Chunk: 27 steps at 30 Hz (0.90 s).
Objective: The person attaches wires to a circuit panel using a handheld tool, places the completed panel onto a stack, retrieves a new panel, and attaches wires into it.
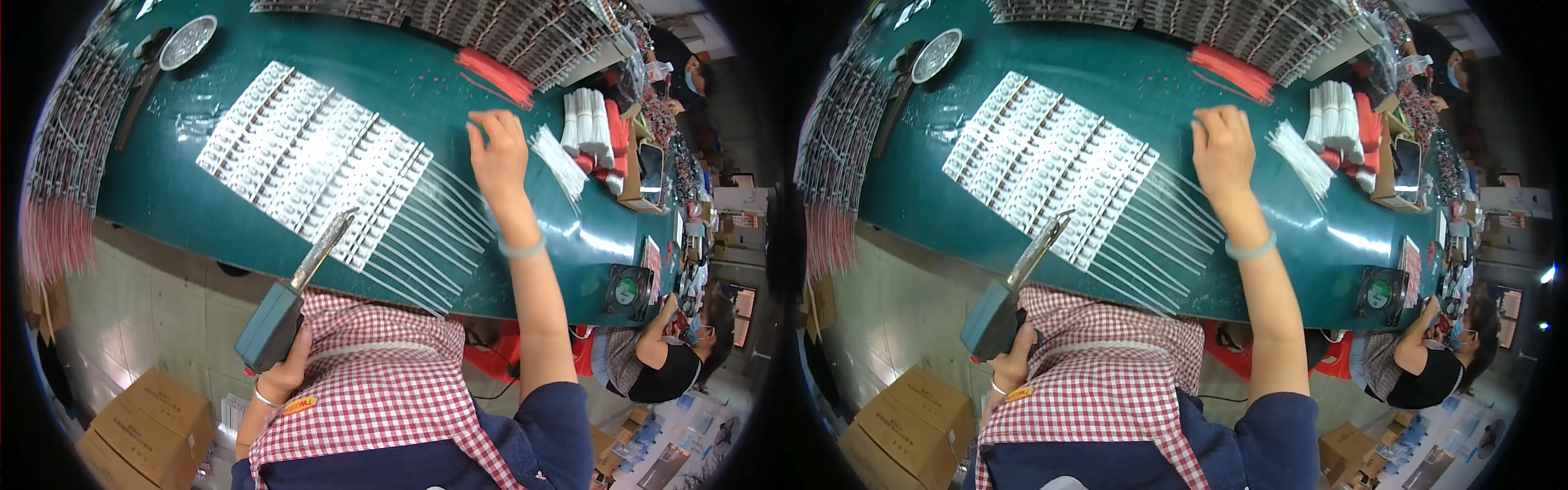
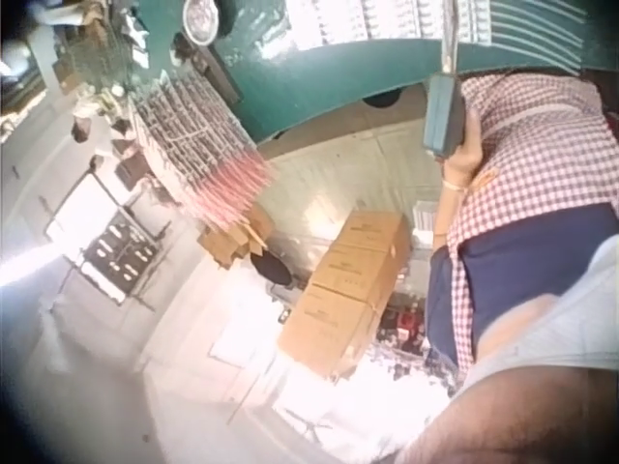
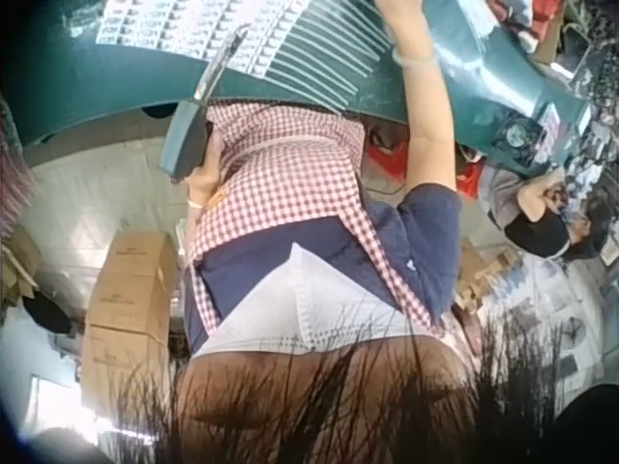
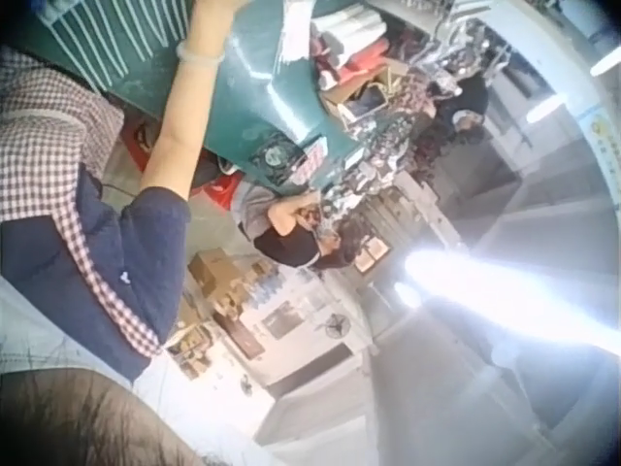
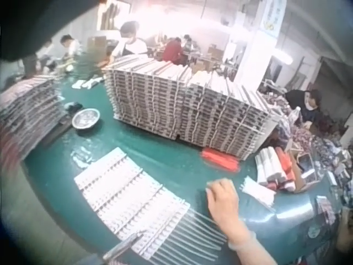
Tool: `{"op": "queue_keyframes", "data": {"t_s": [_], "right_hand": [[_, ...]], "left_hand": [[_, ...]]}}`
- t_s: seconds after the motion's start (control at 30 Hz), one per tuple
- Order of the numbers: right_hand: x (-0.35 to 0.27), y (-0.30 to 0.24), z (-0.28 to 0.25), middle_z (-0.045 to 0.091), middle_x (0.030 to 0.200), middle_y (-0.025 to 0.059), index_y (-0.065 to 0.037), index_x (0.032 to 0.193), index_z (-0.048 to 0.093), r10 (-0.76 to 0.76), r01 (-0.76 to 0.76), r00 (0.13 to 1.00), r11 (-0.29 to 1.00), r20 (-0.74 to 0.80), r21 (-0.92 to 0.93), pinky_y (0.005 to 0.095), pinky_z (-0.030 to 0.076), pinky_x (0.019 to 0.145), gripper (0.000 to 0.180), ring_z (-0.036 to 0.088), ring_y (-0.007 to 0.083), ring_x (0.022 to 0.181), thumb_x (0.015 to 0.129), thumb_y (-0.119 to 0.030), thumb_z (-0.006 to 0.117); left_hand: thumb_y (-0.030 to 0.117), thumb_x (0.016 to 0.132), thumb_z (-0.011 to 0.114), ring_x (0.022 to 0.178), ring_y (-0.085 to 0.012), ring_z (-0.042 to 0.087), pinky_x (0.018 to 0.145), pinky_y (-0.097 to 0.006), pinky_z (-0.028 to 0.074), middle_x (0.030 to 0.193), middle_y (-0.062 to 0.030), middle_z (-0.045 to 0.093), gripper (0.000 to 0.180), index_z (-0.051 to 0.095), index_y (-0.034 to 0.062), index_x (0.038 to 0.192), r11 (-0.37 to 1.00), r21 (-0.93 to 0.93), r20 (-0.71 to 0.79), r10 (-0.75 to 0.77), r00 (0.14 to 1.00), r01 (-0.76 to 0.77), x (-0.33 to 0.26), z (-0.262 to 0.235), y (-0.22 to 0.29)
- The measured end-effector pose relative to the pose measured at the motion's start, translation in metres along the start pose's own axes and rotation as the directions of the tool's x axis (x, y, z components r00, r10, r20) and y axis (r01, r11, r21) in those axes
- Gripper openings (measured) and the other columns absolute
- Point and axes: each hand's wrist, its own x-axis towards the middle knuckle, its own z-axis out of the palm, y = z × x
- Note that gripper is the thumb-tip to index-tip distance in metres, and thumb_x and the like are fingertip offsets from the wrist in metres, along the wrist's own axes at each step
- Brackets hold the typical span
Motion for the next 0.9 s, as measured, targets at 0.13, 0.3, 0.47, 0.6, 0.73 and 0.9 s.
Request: {"op": "queue_keyframes", "data": {"t_s": [0.13,0.3,0.47,0.6,0.73,0.9], "right_hand": [[0.043,0.064,0.047,0.063,0.105,0.0104,-0.004,0.101,0.069,-0.091,0.076,0.994,0.97,-0.058,-0.231,0.04,0.05,0.083,0.021,0.058,0.0299,0.099,0.08,-0.005,0.072],[0.072,0.09,0.069,0.063,0.1,0.0107,-0.003,0.1,0.069,-0.119,0.107,0.992,0.97,-0.042,-0.219,0.0403,0.05,0.083,0.021,0.058,0.0306,0.097,0.079,-0.005,0.072],[0.076,0.097,0.077,0.063,0.094,0.0102,-0.004,0.093,0.067,-0.11,0.098,0.993,0.966,-0.038,-0.24,0.0406,0.05,0.08,0.015,0.059,0.0303,0.091,0.079,-0.006,0.072],[0.076,0.101,0.075,0.062,0.089,0.0076,-0.006,0.089,0.065,-0.182,0.148,0.976,0.956,-0.115,-0.255,0.0384,0.05,0.074,0.01,0.059,0.0274,0.084,0.08,-0.005,0.069],[0.086,0.091,0.06,0.061,0.087,0.0056,-0.009,0.091,0.066,-0.253,0.207,0.951,0.947,-0.177,-0.245,0.0358,0.05,0.072,0.014,0.06,0.025,0.083,0.079,-0.002,0.065],[0.102,0.058,0.017,0.061,0.087,0.0063,-0.008,0.092,0.067,-0.354,0.343,0.934,0.928,-0.052,-0.144,0.0368,0.05,0.071,0.016,0.061,0.0258,0.083,0.078,0.0,0.065]], "left_hand": [[0.001,0.087,0.07,0.097,-0.0226,0.068,0.082,-0.032,0.053,0.112,-0.0148,0.069,0.029,0.066,-0.0066,0.114,1.0,-0.008,-0.013,0.008,1.0,-0.008,0.012,0.006,0.005],[-0.004,0.087,0.066,0.074,-0.0107,0.059,0.062,-0.028,0.049,0.114,-0.0105,0.066,0.04,0.06,-0.0043,0.126,0.999,-0.036,-0.046,0.028,0.999,-0.03,0.025,0.015,0.007],[-0.005,0.087,0.066,0.073,-0.0111,0.059,0.061,-0.028,0.048,0.112,-0.0104,0.066,0.039,0.06,-0.0043,0.126,0.997,-0.073,-0.063,-0.029,0.998,0.024,0.038,0.024,0.011],[-0.005,0.087,0.067,0.071,-0.0118,0.058,0.06,-0.028,0.048,0.107,-0.0103,0.066,0.039,0.059,-0.0045,0.126,1.0,-0.018,-0.005,-0.02,1.0,0.02,0.046,0.025,0.007],[-0.005,0.087,0.067,0.07,-0.0121,0.057,0.059,-0.028,0.047,0.105,-0.0102,0.065,0.039,0.059,-0.0046,0.126,0.998,0.043,-0.005,0.046,0.999,-0.046,0.052,0.027,0.009],[-0.005,0.086,0.067,0.068,-0.0126,0.058,0.057,-0.028,0.047,0.107,-0.0121,0.066,0.041,0.058,-0.0049,0.127,0.996,-0.01,-0.038,0.094,0.995,-0.094,0.063,0.032,0.014]]}}
